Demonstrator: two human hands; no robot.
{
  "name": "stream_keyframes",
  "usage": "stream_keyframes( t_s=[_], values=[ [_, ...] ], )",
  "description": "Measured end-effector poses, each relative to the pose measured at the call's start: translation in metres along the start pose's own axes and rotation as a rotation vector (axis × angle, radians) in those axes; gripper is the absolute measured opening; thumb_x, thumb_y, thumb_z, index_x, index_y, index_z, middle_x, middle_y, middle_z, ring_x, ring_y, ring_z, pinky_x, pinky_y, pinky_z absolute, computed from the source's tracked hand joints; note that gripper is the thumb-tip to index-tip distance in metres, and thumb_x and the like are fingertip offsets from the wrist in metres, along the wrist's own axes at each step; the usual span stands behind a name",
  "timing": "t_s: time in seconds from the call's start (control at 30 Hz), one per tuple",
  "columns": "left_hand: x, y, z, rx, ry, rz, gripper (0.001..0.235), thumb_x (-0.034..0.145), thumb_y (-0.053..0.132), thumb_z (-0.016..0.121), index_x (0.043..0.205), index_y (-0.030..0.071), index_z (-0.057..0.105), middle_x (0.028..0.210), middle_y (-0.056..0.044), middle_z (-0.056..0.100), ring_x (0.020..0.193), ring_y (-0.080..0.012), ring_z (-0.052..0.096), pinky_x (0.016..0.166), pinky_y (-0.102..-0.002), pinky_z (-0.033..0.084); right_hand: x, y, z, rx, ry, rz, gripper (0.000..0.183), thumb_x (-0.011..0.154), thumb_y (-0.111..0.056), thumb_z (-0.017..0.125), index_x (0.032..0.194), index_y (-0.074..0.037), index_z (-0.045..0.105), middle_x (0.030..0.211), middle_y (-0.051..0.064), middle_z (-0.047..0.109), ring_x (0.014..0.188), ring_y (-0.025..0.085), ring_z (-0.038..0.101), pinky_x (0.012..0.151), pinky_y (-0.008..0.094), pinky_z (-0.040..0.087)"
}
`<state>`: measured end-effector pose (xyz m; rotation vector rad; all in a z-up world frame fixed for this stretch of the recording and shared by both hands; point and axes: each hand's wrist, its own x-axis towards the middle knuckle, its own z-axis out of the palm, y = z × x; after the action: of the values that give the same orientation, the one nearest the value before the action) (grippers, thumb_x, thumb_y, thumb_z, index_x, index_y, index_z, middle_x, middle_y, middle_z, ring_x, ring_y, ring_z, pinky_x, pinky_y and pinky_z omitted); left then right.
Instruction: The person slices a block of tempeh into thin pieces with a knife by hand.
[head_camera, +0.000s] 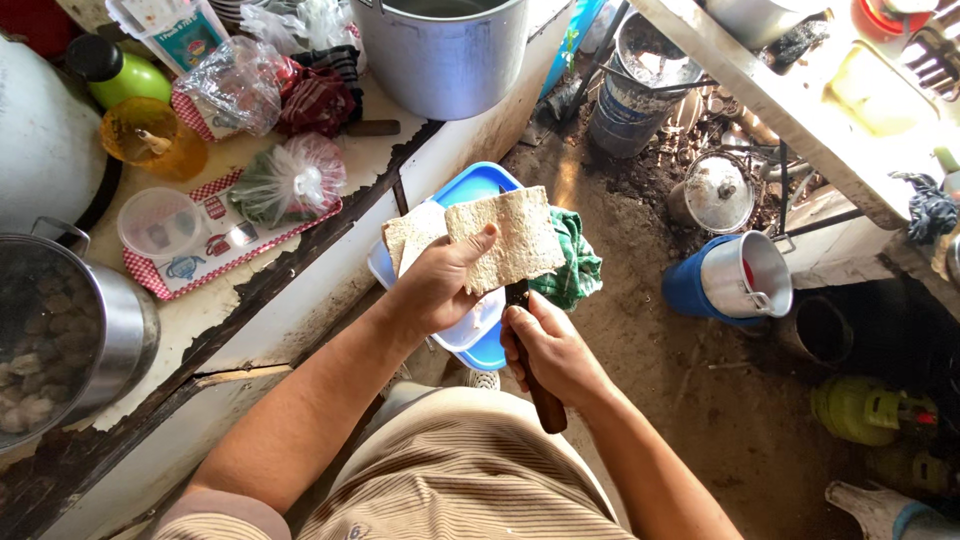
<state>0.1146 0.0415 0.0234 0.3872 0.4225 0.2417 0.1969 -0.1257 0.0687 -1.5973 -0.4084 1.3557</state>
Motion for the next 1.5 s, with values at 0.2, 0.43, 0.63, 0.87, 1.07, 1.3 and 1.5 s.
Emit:
stream_keyframes(
  t_s=[0.2,0.43,0.63,0.87,1.07,1.3,1.5],
  values=[
    [0.01,-0.01,0.003,-0.056,-0.026,0.017,0.033,0.106,0.017,0.056,0.133,-0.002,0.056,0.122,-0.017,0.067,0.11,-0.0273,0.068,0.099,-0.046,0.057,0.006,0.006,0.009,0.153,0.024,-0.004,0.017,0.105,-0.024,0.047,0.097,-0.009,0.048,0.07,0.003,0.053,0.05,0.013,0.049,0.041,0.03,0.045],
    [0.018,-0.022,0.008,-0.133,0.002,-0.031,0.034,0.103,0.019,0.053,0.13,-0.002,0.057,0.122,-0.018,0.068,0.112,-0.0286,0.069,0.101,-0.046,0.057,0.006,0.006,0.011,0.201,0.063,0.013,0.017,0.105,-0.023,0.047,0.096,-0.008,0.047,0.068,0.005,0.053,0.049,0.015,0.05,0.039,0.031,0.044],
    [0.021,-0.02,0.01,-0.091,0.044,0.001,0.035,0.106,0.019,0.053,0.131,-0.005,0.057,0.123,-0.02,0.066,0.112,-0.0294,0.067,0.102,-0.047,0.056,0.003,0.002,0.012,0.176,0.06,-0.012,0.015,0.103,-0.023,0.048,0.096,-0.01,0.048,0.068,0.004,0.054,0.049,0.014,0.051,0.04,0.031,0.045],
    [0.033,-0.024,0.008,-0.148,-0.02,0.073,0.036,0.106,0.019,0.053,0.132,-0.005,0.057,0.126,-0.019,0.066,0.115,-0.0283,0.067,0.105,-0.045,0.054,0.006,0.007,0.018,0.277,0.036,-0.003,0.016,0.104,-0.022,0.049,0.095,-0.009,0.048,0.067,0.004,0.052,0.047,0.015,0.049,0.039,0.03,0.044],
    [0.028,-0.021,0.016,-0.084,-0.03,0.062,0.038,0.107,0.022,0.055,0.135,-0.004,0.055,0.128,-0.019,0.065,0.117,-0.0284,0.065,0.106,-0.045,0.052,0.007,-0.001,0.008,0.25,0.023,-0.006,0.016,0.103,-0.023,0.049,0.096,-0.01,0.047,0.068,0.004,0.052,0.048,0.014,0.049,0.039,0.03,0.044],
    [0.038,0.034,0.003,0.075,-0.109,-0.253,0.046,0.1,0.02,0.056,0.139,-0.004,0.051,0.13,-0.02,0.066,0.121,-0.0307,0.065,0.106,-0.049,0.054,-0.005,-0.011,-0.021,-0.024,-0.057,0.088,0.022,0.104,-0.026,0.049,0.092,-0.008,0.049,0.067,0.002,0.051,0.05,0.012,0.048,0.04,0.029,0.043],
    [0.05,0.044,-0.006,0.058,-0.051,-0.091,0.04,0.103,0.016,0.051,0.136,-0.008,0.049,0.128,-0.024,0.064,0.118,-0.0329,0.066,0.105,-0.05,0.055,-0.014,-0.011,-0.013,0.168,-0.018,0.131,0.018,0.102,-0.024,0.049,0.095,-0.009,0.052,0.066,0.003,0.051,0.047,0.013,0.048,0.038,0.029,0.042]
  ],
)
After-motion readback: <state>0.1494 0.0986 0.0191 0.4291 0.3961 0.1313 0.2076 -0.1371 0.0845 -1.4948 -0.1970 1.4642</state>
